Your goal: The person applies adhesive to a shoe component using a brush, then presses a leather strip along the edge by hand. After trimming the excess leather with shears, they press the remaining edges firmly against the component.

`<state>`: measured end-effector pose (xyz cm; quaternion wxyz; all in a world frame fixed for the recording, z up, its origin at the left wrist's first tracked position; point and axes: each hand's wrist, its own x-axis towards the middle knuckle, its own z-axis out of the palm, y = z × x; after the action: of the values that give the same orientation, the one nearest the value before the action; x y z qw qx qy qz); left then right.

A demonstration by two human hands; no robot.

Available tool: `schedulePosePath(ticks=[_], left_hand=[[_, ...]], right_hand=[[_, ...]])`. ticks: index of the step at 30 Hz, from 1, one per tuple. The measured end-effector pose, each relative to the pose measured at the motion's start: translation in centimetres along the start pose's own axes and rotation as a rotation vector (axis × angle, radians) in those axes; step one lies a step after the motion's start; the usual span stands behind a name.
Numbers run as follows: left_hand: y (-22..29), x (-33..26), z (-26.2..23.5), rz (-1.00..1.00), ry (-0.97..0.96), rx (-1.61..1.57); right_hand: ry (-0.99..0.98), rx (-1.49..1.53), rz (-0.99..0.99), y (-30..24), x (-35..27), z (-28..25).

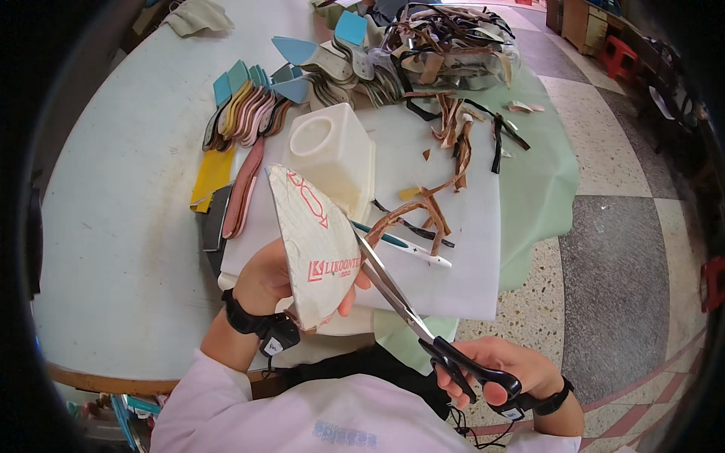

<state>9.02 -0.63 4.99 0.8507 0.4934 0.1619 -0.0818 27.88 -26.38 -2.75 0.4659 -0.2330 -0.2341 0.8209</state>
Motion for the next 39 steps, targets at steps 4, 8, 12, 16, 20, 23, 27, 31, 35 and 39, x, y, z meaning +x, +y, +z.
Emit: schedulePosePath(ticks=[4,8,12,16,20,23,27,31,35,39], left_hand=[[0.5,0.4,0.4,-0.010,-0.026,-0.070],[1.3,1.4,0.6,-0.074,-0.070,-0.084],[1.9,1.6,1.4,-0.020,-0.081,-0.054],[1.3,1.6,2.3,0.090,0.063,0.152],[1.2,2.3,1.5,0.063,0.005,0.088],[1.3,2.5,0.7,-0.035,-0.057,-0.102],[1.3,1.8,0.3,0.041,-0.029,-0.033],[0.7,0.1,0.3,0.091,0.134,0.067],[-0.8,-3.2,0.3,0.243,0.429,0.185],[-2.0,-5.6,-1.8,0.325,0.569,0.179]], right_hand=[[-0.019,-0.007,0.017,-0.5,0.0,-0.8],[-0.055,0.001,0.000,-1.0,0.1,-1.5],[-0.043,-0.058,-0.036,-1.5,-0.1,-2.0],[-0.012,-0.064,-0.083,-1.3,-0.3,-2.3],[0.056,-0.086,-0.117,-1.2,-0.3,-2.4],[0.119,-0.152,-0.147,-1.2,-0.2,-2.3],[0.260,-0.214,-0.264,-1.0,0.4,-2.1],[0.529,-0.437,-0.469,-1.4,1.8,-2.0],[1.121,-0.944,-0.418,-3.3,2.9,-1.7],[1.442,-1.390,-0.241,-5.6,4.2,-1.9]])
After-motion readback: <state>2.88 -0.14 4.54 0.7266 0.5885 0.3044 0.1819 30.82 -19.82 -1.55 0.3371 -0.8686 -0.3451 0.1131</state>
